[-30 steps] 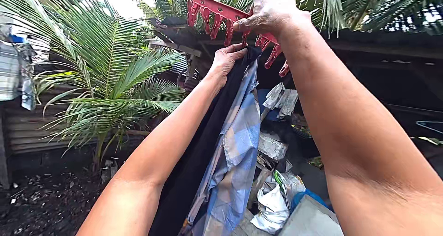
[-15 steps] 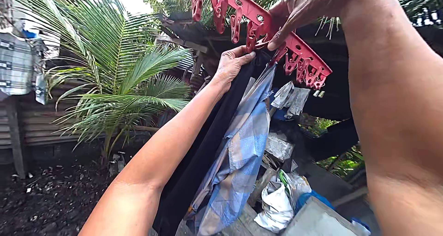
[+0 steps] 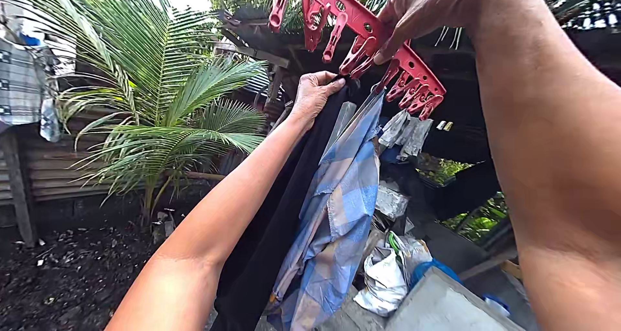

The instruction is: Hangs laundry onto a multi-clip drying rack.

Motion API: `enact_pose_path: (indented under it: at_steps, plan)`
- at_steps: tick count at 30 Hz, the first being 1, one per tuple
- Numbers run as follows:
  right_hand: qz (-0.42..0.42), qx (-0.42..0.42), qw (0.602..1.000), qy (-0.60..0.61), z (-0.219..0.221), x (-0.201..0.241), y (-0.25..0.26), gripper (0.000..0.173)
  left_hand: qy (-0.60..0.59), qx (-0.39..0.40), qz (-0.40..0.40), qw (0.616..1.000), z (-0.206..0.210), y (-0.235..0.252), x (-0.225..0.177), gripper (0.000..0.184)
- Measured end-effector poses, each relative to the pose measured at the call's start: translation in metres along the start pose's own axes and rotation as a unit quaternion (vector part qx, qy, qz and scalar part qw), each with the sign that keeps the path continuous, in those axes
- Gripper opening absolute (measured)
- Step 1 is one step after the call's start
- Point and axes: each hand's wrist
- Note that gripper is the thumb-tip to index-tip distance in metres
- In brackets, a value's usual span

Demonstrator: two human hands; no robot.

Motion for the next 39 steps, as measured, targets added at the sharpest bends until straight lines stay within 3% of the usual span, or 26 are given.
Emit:
enact_pose_path:
  at_steps: [5,9,12,17,22,28,33,39]
  plan:
    - [0.003,-0.026,0.999,0.045,0.007,-0.008,0.0,0.012,-0.026,0.01,0.005,1.0,0.005,-0.005,-0.001,0.017]
    - [-0.019,-0.033,0.997,0.065,0.012,-0.013,0.0,0.013,-0.002,0.043,0.052,0.998,0.011,-0.008,0.008,0.018]
    - [-0.027,-0.027,0.999,0.035,0.014,-0.015,0.005,0.014,0.023,0.002,0.071,0.997,0.016,-0.009,0.015,0.017]
    - [-0.016,-0.026,0.999,0.01,0.018,-0.012,0.008,0.014,0.052,-0.081,0.033,0.995,0.021,-0.004,0.022,0.02]
    - [0.007,-0.035,0.999,-0.001,0.025,-0.01,0.01,0.014,0.092,-0.088,0.011,0.992,0.025,0.0,0.026,0.017]
    - [-0.03,-0.014,0.999,-0.005,0.026,-0.02,0.015,0.009,-0.063,-0.068,0.045,0.995,0.031,-0.008,0.026,0.017]
    - [-0.019,-0.049,0.998,-0.037,0.035,-0.007,0.004,0.011,-0.096,-0.055,0.072,0.991,0.027,-0.011,0.027,0.017]
    - [-0.024,-0.047,0.997,-0.059,0.033,-0.011,0.011,0.012,-0.175,-0.066,0.006,0.982,0.032,-0.015,0.022,0.013]
Point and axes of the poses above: each hand's wrist, its own y-axis towards the middle knuckle, its own z-axis out of the palm, x = y × z, and after that the axes turned 2 degrees about x, right-handed
